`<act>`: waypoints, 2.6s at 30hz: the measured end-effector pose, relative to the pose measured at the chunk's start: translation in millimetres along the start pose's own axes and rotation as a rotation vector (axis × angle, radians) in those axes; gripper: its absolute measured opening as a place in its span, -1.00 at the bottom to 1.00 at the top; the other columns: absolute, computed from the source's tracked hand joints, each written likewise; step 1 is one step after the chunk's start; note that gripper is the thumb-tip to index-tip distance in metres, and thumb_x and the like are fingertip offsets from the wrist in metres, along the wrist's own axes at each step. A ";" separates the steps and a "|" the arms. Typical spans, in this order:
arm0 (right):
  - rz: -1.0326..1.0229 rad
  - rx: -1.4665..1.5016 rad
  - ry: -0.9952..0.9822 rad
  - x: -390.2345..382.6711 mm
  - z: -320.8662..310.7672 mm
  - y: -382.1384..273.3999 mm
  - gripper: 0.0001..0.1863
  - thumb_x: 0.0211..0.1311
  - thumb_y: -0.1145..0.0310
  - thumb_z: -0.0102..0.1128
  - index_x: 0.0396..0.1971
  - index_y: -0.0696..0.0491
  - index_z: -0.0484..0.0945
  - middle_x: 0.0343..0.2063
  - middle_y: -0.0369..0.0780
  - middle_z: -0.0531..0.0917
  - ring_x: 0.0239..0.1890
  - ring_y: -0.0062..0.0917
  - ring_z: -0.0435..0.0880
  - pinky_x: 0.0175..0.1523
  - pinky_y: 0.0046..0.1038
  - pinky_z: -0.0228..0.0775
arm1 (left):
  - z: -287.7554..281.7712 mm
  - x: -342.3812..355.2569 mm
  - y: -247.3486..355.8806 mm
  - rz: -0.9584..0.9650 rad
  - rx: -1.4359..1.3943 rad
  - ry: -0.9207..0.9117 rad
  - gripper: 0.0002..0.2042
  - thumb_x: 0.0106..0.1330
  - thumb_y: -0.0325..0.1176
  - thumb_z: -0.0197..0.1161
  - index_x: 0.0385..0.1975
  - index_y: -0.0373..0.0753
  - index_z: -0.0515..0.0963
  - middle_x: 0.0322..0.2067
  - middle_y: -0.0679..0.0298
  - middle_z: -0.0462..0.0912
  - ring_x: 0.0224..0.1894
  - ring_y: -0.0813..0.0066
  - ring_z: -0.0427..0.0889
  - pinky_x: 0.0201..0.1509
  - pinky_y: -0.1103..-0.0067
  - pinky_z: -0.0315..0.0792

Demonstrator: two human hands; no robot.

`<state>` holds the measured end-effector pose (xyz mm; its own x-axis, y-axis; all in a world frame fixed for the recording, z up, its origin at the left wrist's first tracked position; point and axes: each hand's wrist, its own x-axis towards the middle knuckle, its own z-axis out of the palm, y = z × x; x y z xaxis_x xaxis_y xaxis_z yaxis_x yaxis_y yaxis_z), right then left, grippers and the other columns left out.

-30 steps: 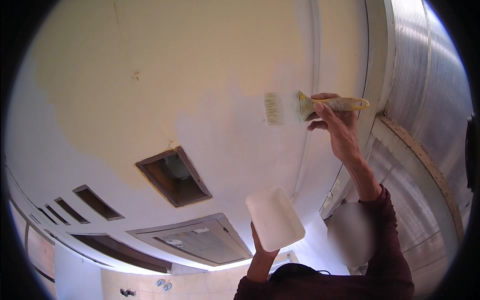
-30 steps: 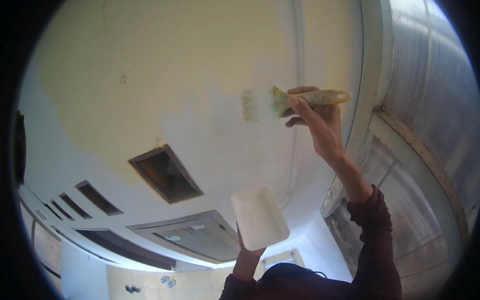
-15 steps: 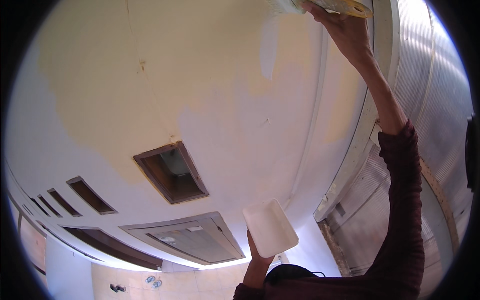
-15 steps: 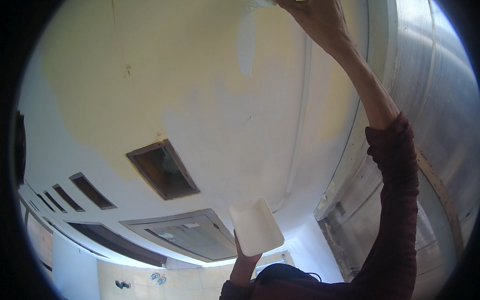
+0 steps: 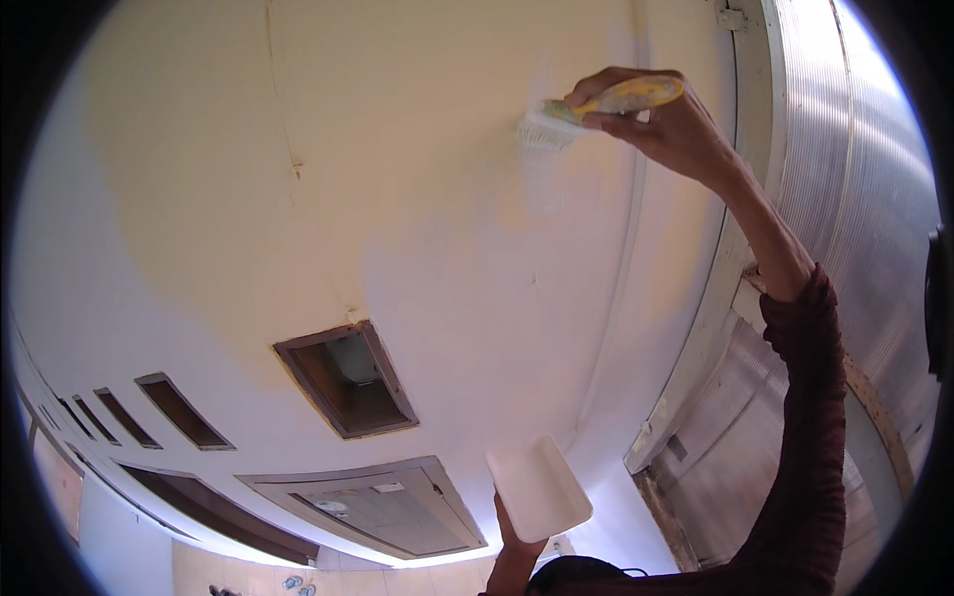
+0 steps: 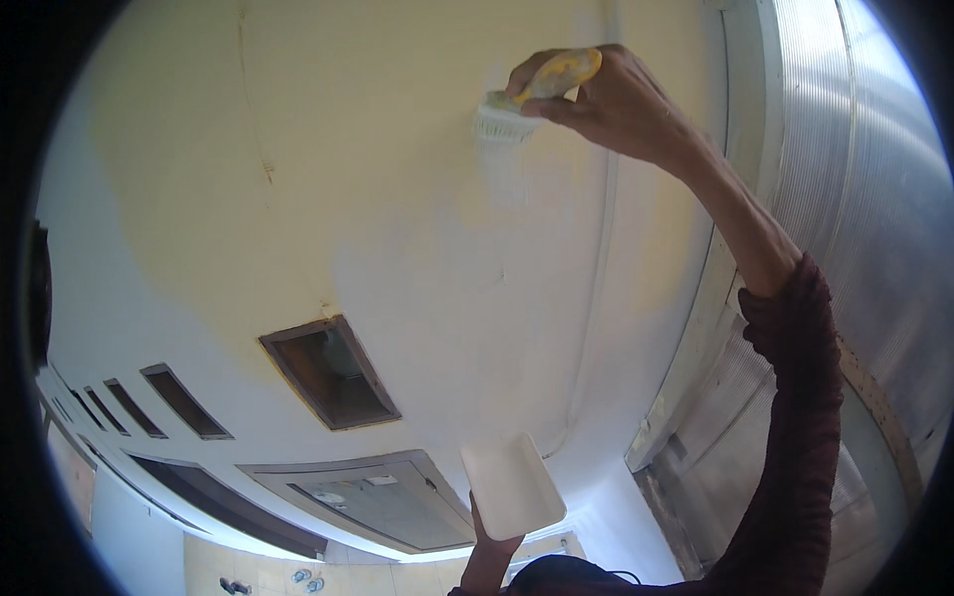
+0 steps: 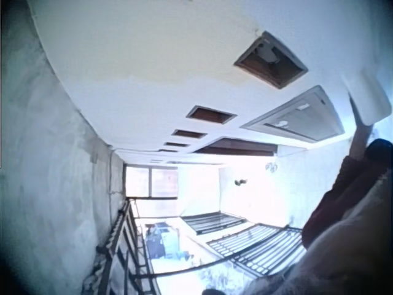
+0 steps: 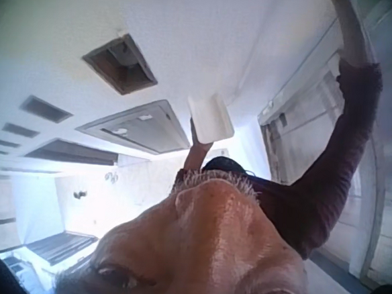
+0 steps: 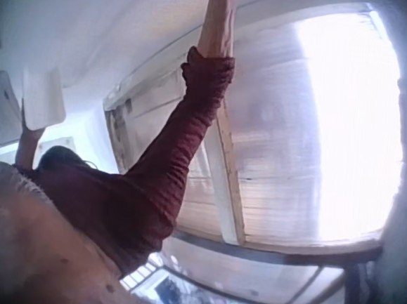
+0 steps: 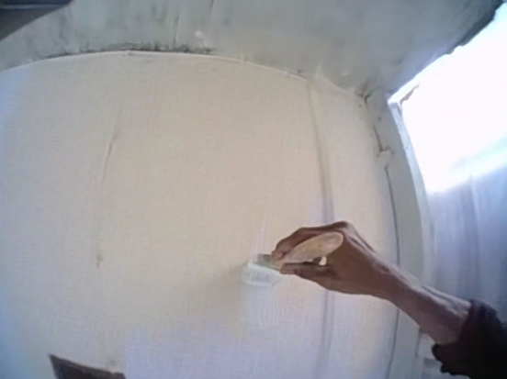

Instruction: The person paints a ceiling white using a paintbrush and a small paint container. They repeatedly dip the brush into the container and apply paint to the ceiling surface in a stairwell area.

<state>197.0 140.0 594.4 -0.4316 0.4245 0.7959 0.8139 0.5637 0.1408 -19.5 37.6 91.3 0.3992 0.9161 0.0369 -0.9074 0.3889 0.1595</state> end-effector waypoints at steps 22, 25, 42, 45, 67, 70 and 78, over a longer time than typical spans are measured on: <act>-0.517 -0.304 0.011 -129.4 92.9 -36.6 -0.60 0.04 0.40 0.42 -0.04 -0.03 0.65 0.05 -0.28 0.64 -0.09 -0.49 0.71 -0.13 -0.45 0.71 | 0.8 -3.1 -0.2 -0.026 -0.019 0.001 -0.47 0.52 0.06 -0.07 0.35 -0.11 0.29 0.19 0.22 0.51 0.21 0.20 0.54 0.23 0.14 0.50; -0.469 -0.212 -0.064 -139.5 85.4 -43.9 -0.66 0.08 0.39 0.41 -0.09 -0.04 0.65 -0.02 -0.32 0.68 -0.13 -0.51 0.72 -0.19 -0.45 0.68 | 1.4 1.3 -0.4 -0.019 -0.047 -0.044 -0.48 0.52 0.03 -0.05 0.35 -0.13 0.28 0.20 0.20 0.50 0.22 0.18 0.54 0.26 0.13 0.49; -0.393 -0.118 0.508 102.2 -40.6 4.4 -0.79 0.24 0.48 0.33 -0.12 0.10 0.67 -0.14 -0.23 0.75 -0.15 -0.47 0.75 -0.01 -0.40 0.60 | -23.1 -7.1 8.7 -0.042 -0.073 0.069 -0.44 0.45 0.13 0.02 0.32 -0.06 0.34 0.20 0.27 0.52 0.23 0.19 0.52 0.27 0.11 0.46; -0.486 -0.420 0.389 53.8 -0.8 15.9 -0.77 0.22 0.33 0.38 -0.11 -0.05 0.69 -0.25 -0.38 0.75 -0.31 -0.61 0.71 -0.26 -0.50 0.64 | -12.1 -8.7 7.3 -0.045 -0.067 0.065 -0.47 0.51 0.12 -0.08 0.31 -0.06 0.35 0.16 0.28 0.54 0.19 0.22 0.55 0.21 0.15 0.51; -0.294 -0.118 0.190 63.8 0.1 -33.3 -0.77 0.25 0.44 0.34 -0.09 0.07 0.65 -0.19 -0.23 0.75 -0.17 -0.41 0.75 -0.01 -0.35 0.61 | -11.7 -11.8 4.4 -0.046 -0.064 0.066 -0.47 0.50 0.12 -0.06 0.32 -0.06 0.34 0.15 0.27 0.55 0.18 0.23 0.56 0.22 0.15 0.51; -0.374 -0.184 0.440 88.7 -28.1 -23.9 -0.77 0.23 0.42 0.36 -0.12 0.08 0.65 -0.21 -0.22 0.75 -0.18 -0.42 0.75 -0.03 -0.37 0.61 | -9.9 -10.6 2.4 -0.072 -0.081 0.058 -0.48 0.50 0.12 -0.06 0.30 -0.06 0.36 0.14 0.28 0.56 0.17 0.23 0.58 0.21 0.15 0.51; -0.612 -0.468 0.314 -7.8 66.3 -18.9 -0.55 0.00 0.38 0.47 -0.03 -0.12 0.64 -0.02 -0.36 0.67 -0.14 -0.54 0.67 -0.19 -0.58 0.72 | -7.6 -14.0 2.8 -0.058 -0.058 0.069 -0.48 0.51 0.11 -0.07 0.30 -0.06 0.35 0.14 0.29 0.56 0.16 0.24 0.58 0.19 0.16 0.53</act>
<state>159.1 173.1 546.5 -0.7783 -0.1174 0.6168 0.5783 0.2484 0.7771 -28.6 26.6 83.8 0.4427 0.8958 -0.0391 -0.8900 0.4443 0.1025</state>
